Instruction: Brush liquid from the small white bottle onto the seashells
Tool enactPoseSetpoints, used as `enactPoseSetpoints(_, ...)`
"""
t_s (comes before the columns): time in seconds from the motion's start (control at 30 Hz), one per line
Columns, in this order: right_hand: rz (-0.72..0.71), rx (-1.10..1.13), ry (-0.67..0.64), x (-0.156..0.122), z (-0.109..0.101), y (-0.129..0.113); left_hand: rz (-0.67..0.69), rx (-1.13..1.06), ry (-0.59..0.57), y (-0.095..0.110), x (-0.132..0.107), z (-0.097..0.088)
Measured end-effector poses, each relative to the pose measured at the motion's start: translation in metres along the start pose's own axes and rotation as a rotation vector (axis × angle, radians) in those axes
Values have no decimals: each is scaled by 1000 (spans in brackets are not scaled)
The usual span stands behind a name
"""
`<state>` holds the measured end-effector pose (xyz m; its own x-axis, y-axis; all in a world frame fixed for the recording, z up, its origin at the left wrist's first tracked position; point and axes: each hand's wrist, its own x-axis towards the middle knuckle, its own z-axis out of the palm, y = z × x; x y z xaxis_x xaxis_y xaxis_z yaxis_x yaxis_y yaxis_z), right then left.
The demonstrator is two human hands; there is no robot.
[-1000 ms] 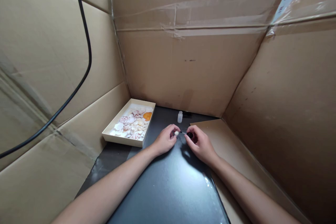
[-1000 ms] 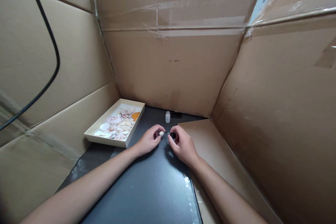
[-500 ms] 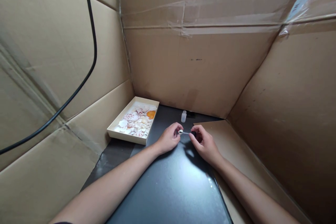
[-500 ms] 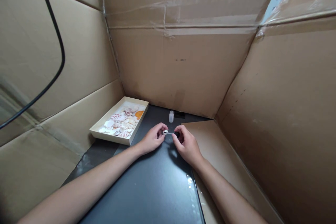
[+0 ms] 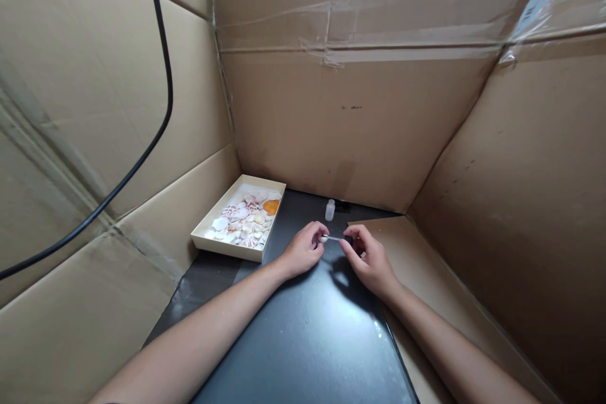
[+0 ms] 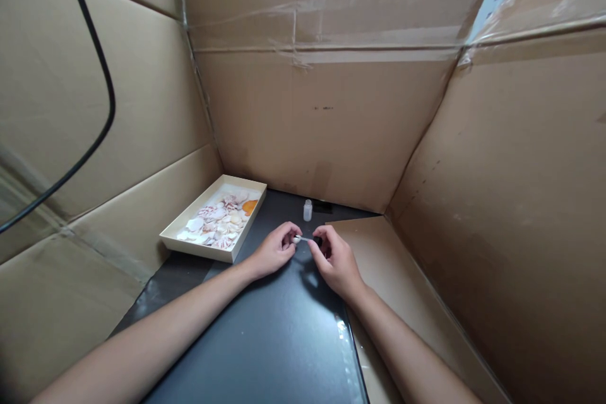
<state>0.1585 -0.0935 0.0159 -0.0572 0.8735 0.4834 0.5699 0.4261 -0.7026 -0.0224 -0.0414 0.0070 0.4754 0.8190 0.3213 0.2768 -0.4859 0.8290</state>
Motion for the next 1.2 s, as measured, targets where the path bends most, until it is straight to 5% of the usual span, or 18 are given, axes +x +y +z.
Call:
enactPoseSetpoints(0.17, 36, -24, 32, 1, -1, 2, -46, -21, 2, 5, -2, 2)
enactPoseSetpoints(0.3, 83, 96, 76, 2, -1, 5, -62, 176, -4, 31, 0, -10)
enactPoseSetpoints(0.47, 146, 197, 102, 2, -1, 7, -106, 513, 17, 60, 12, -79)
enactPoseSetpoints(0.57, 148, 210, 88, 2, 0, 7, -269, 601, 33, 43, 17, -126)
enactPoseSetpoints(0.67, 157, 218, 77, 2, 0, 7, -395, 652, 6, 14, 17, -149)
enactPoseSetpoints(0.87, 156, 225, 73, 2, 1, 9, -418, 788, -34, -10, 14, -144)
enactPoseSetpoints(1.07, 160, 235, 63, 2, 1, 9, -518, 804, -393, -2, 14, -143)
enactPoseSetpoints(1.2, 170, 244, 61, 2, 1, 9, -499, 912, -437, -5, 12, -141)
